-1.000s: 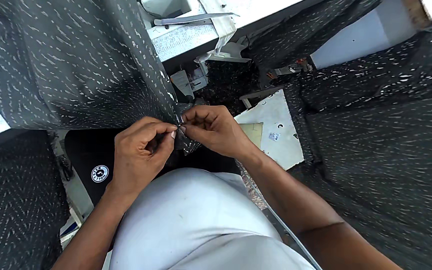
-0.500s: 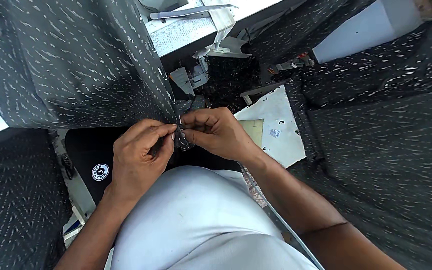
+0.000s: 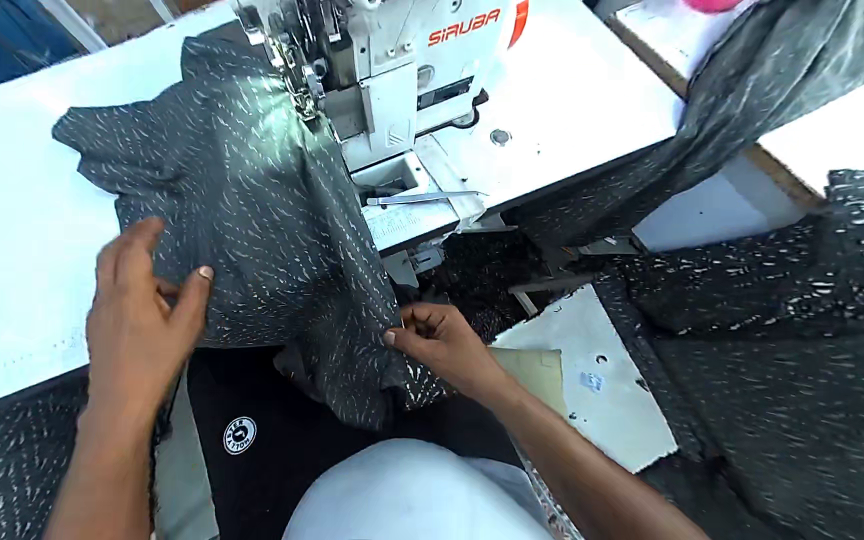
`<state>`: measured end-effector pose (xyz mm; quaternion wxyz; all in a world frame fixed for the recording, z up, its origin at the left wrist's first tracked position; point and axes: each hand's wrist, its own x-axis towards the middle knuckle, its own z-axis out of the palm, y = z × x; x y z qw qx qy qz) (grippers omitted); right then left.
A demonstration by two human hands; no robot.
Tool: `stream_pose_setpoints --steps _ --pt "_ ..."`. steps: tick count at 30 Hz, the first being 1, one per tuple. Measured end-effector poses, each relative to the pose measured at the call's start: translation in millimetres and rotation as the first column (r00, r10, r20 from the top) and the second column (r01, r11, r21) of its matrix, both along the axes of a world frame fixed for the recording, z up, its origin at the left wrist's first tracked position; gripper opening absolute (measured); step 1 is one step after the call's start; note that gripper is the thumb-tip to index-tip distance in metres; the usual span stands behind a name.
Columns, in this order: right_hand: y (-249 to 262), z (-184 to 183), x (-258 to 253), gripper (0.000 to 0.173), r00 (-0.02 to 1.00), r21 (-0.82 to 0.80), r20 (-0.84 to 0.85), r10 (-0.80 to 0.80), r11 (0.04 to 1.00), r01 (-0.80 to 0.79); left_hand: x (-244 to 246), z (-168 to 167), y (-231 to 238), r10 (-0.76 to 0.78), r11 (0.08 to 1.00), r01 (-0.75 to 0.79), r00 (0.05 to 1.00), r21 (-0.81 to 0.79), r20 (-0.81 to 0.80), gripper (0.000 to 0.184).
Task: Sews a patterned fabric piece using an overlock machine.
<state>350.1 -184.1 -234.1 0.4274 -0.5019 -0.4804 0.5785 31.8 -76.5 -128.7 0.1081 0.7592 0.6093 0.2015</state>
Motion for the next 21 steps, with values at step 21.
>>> stream_pose_setpoints --steps 21 --pt "-10 3 -3 0.020 0.999 -0.053 0.027 0.039 0.998 -0.037 80 41 51 -0.258 0.953 0.261 0.965 0.154 -0.037 0.049"
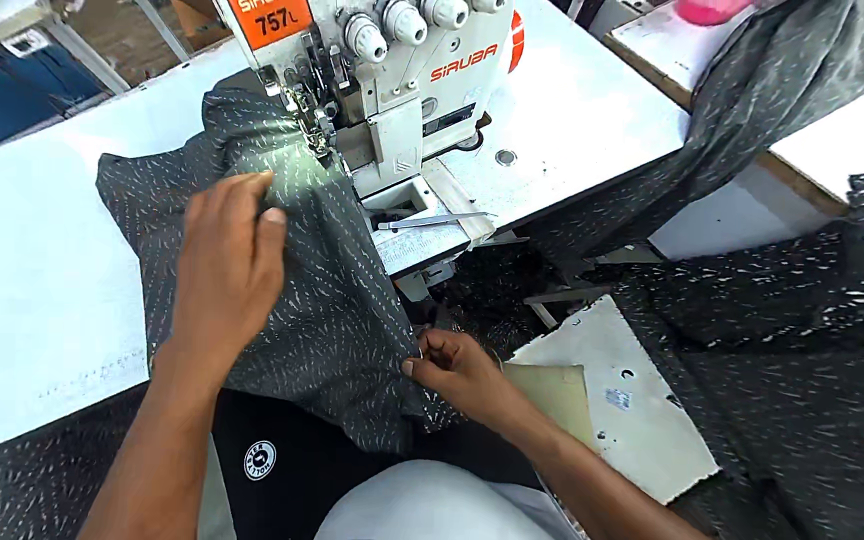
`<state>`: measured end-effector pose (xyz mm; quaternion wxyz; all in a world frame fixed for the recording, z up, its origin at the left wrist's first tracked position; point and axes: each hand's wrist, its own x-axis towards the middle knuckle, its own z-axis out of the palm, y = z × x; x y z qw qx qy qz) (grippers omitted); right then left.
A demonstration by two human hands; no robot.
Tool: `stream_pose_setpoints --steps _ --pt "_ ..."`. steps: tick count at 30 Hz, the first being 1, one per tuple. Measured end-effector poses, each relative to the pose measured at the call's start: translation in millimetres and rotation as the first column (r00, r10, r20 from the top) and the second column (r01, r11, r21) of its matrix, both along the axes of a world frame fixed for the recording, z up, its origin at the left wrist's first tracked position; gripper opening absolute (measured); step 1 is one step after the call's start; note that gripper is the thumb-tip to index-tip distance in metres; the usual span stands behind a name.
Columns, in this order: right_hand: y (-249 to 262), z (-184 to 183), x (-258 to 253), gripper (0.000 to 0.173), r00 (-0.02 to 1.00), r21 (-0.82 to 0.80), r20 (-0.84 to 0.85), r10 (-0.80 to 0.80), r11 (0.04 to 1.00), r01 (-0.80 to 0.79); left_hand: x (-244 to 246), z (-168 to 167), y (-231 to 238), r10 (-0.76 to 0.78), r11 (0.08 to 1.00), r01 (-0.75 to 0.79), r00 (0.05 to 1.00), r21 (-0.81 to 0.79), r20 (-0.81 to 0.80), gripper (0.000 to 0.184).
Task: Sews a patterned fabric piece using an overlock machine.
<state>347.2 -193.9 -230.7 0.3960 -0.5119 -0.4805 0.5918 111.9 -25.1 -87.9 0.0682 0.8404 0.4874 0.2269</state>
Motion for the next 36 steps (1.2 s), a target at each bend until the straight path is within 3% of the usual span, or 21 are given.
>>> stream_pose_setpoints --steps 3,10,21,28,33,36 --pt "-8 8 4 0.017 0.997 0.083 -0.075 0.004 0.997 0.002 16 0 6 0.035 0.999 -0.036 0.995 -0.011 -0.091 0.054" --pt "-3 16 6 0.013 0.989 0.075 -0.139 -0.045 0.996 0.056 21 -5 8 0.080 0.992 -0.093 0.988 -0.090 -0.133 0.065" --pt "76 52 -8 0.012 0.982 0.271 -0.183 -0.050 0.957 0.100 20 0 113 0.209 0.949 -0.254 0.951 -0.188 -0.227 0.079" --pt "126 73 -19 0.016 0.969 0.226 -0.230 -0.090 0.963 0.143 16 4 166 0.275 0.919 -0.336 0.922 -0.207 -0.273 0.078" --pt "153 89 -28 0.019 0.949 0.185 -0.244 -0.199 0.951 0.247 16 7 199 0.346 0.895 -0.412 0.884 -0.172 -0.315 0.077" --pt "166 92 -35 0.031 0.921 0.202 -0.219 -0.322 0.909 0.366 18 12 211 0.435 0.894 -0.449 0.870 -0.008 -0.232 0.073"
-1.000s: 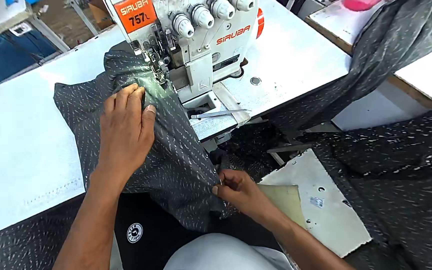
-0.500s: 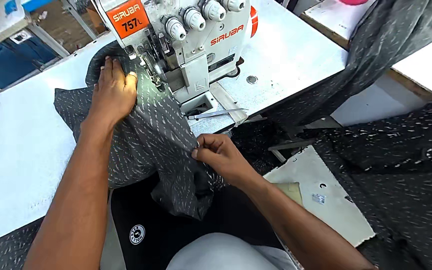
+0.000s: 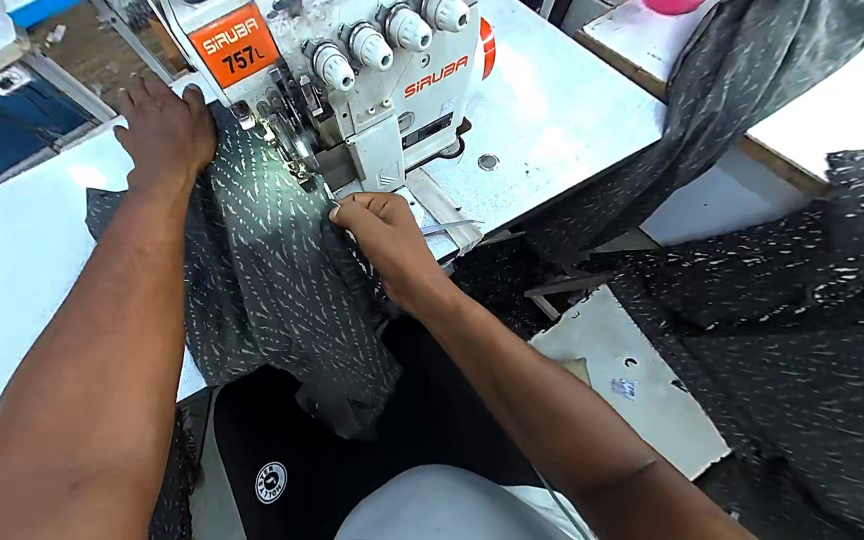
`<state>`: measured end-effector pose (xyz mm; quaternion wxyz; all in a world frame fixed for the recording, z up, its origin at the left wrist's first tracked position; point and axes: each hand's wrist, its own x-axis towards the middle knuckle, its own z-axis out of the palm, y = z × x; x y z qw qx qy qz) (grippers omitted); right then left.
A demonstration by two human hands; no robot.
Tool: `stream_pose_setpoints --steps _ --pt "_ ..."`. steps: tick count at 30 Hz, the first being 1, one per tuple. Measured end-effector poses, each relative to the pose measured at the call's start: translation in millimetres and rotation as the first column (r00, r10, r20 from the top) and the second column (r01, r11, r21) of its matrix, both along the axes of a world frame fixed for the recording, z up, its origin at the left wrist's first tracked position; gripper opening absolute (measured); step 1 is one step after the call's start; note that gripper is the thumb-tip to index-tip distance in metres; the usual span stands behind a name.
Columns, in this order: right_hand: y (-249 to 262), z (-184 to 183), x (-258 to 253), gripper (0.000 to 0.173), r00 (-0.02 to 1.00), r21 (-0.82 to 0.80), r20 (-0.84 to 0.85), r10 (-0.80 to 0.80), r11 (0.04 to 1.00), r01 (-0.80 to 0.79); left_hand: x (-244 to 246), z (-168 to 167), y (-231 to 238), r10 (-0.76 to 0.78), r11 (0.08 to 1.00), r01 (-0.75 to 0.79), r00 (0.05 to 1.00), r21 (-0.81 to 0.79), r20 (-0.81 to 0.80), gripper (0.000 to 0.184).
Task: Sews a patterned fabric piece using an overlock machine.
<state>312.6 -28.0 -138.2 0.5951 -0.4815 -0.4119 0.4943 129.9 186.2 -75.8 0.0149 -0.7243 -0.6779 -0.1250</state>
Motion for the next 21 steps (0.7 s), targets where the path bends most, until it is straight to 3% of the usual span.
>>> stream_pose_setpoints --steps 2,4,6,7,9,10,12,13,14,15,16,18,19,21 --pt "1 -2 -3 0.040 0.996 0.032 0.054 -0.065 0.997 0.063 -3 2 -7 -0.067 0.972 0.058 0.997 0.226 0.034 0.067" --pt "-12 -4 5 0.043 0.982 0.113 0.191 -0.010 0.993 -0.012 -19 0 -47 -0.276 0.900 0.183 0.941 0.396 0.194 0.065" --pt "-43 -8 30 0.039 0.908 0.150 0.395 0.139 0.965 -0.213 -45 -16 -138 -0.430 0.875 0.238 0.783 0.422 0.450 0.058" --pt "-60 -12 48 0.034 0.847 0.117 0.470 0.248 0.933 -0.339 -58 -38 -196 -0.429 0.889 0.197 0.678 0.414 0.597 0.046" --pt "-81 -24 84 0.030 0.723 0.025 0.491 0.485 0.822 -0.569 -67 -93 -296 -0.235 0.964 0.007 0.494 0.267 0.837 0.021" --pt "-84 -29 98 0.030 0.640 -0.065 0.470 0.608 0.747 -0.662 -64 -119 -330 -0.043 0.993 -0.079 0.439 0.086 0.897 0.030" --pt "-81 -35 109 0.035 0.413 -0.326 0.528 0.742 0.626 -0.709 -60 -169 -360 0.262 0.965 -0.107 0.350 -0.240 0.899 0.080" --pt "-78 -34 105 0.040 0.315 -0.415 0.564 0.763 0.592 -0.691 -59 -190 -356 0.315 0.948 -0.064 0.324 -0.311 0.892 0.101" --pt "-75 -32 100 0.041 0.283 -0.415 0.580 0.764 0.576 -0.704 -58 -205 -344 0.319 0.943 -0.010 0.307 -0.332 0.897 0.110" --pt "-74 -28 95 0.037 0.318 -0.341 0.561 0.764 0.564 -0.752 -56 -214 -330 0.304 0.944 0.042 0.274 -0.327 0.913 0.107" --pt "-72 -22 91 0.029 0.386 -0.239 0.491 0.781 0.547 -0.802 -54 -216 -320 0.296 0.944 0.086 0.211 -0.319 0.932 0.088" --pt "-74 -20 88 0.019 0.498 -0.118 0.392 0.773 0.579 -0.807 -55 -199 -315 0.323 0.919 0.219 0.058 -0.328 0.945 0.034" --pt "-77 -21 92 0.019 0.511 -0.145 0.395 0.764 0.601 -0.786 -63 -180 -317 0.332 0.895 0.290 0.074 -0.339 0.940 0.021" --pt "-94 -26 104 0.021 0.513 -0.159 0.330 0.792 0.583 -0.797 -98 -128 -317 0.266 0.879 0.331 0.256 -0.343 0.929 0.017"
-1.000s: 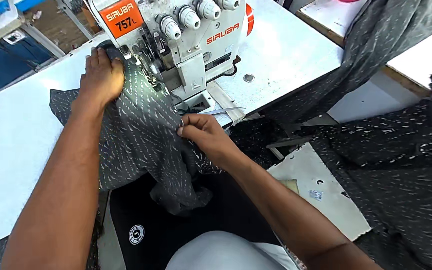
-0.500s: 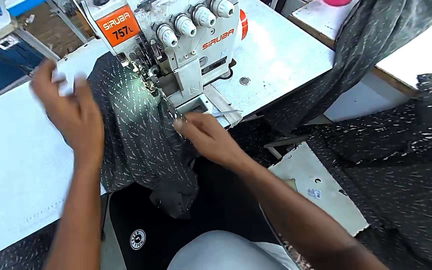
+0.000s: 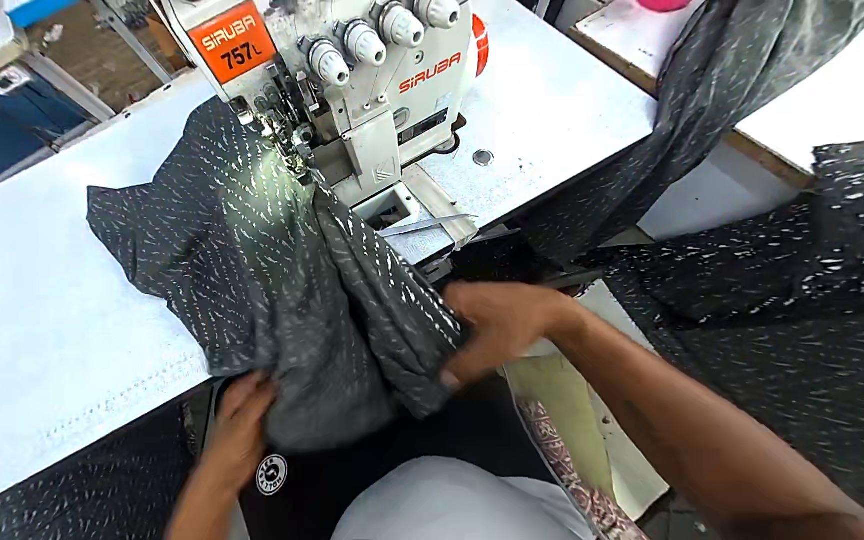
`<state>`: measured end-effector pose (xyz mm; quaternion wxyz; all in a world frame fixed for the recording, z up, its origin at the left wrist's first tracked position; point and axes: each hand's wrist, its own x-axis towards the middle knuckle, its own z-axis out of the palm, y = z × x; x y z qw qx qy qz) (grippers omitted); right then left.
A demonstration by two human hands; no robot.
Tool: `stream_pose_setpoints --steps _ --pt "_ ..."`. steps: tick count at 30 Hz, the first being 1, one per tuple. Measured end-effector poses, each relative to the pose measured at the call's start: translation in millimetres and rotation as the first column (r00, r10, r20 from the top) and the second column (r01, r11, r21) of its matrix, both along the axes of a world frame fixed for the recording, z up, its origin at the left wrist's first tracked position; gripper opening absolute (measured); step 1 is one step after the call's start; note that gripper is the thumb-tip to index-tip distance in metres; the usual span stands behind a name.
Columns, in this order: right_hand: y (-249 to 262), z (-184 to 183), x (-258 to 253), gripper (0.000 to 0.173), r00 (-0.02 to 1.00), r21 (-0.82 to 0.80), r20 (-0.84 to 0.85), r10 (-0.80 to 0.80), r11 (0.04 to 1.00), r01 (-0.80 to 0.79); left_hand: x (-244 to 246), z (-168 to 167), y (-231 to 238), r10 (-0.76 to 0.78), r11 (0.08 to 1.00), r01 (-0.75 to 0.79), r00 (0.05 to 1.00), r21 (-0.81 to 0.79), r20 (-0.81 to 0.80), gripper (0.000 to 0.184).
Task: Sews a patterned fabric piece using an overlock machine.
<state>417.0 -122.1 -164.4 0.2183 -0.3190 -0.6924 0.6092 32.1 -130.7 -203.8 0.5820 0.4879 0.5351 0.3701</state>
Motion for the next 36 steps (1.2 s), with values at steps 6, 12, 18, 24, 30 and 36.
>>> stream_pose_setpoints --steps 6,12,18,24,30,36 --pt "-14 -23 -34 0.023 0.968 -0.114 0.077 0.240 0.966 -0.231 -47 177 115 0.205 0.912 0.236 0.447 0.336 -0.870 0.038" --pt "-38 -32 -66 0.039 0.661 -0.088 0.719 0.214 0.972 -0.219 -39 189 210 0.432 0.553 0.654 0.305 0.516 -0.849 0.057" --pt "-23 8 -53 0.033 0.711 0.445 0.555 -0.432 0.876 0.184 67 126 94 0.272 0.681 0.448 0.579 0.579 -0.768 0.041" --pt "65 51 -65 0.019 0.700 0.855 -0.033 -0.713 0.343 0.389 114 72 69 0.228 0.800 0.272 0.686 0.534 -0.691 0.035" --pt "120 60 -62 0.014 0.802 0.783 -0.121 -0.585 0.440 0.439 125 83 64 0.223 0.777 0.197 0.802 0.598 -0.554 0.014" --pt "78 20 -77 0.023 0.491 0.375 -0.314 -0.813 0.369 0.850 127 98 73 0.202 0.783 0.135 0.868 0.607 -0.454 0.020"
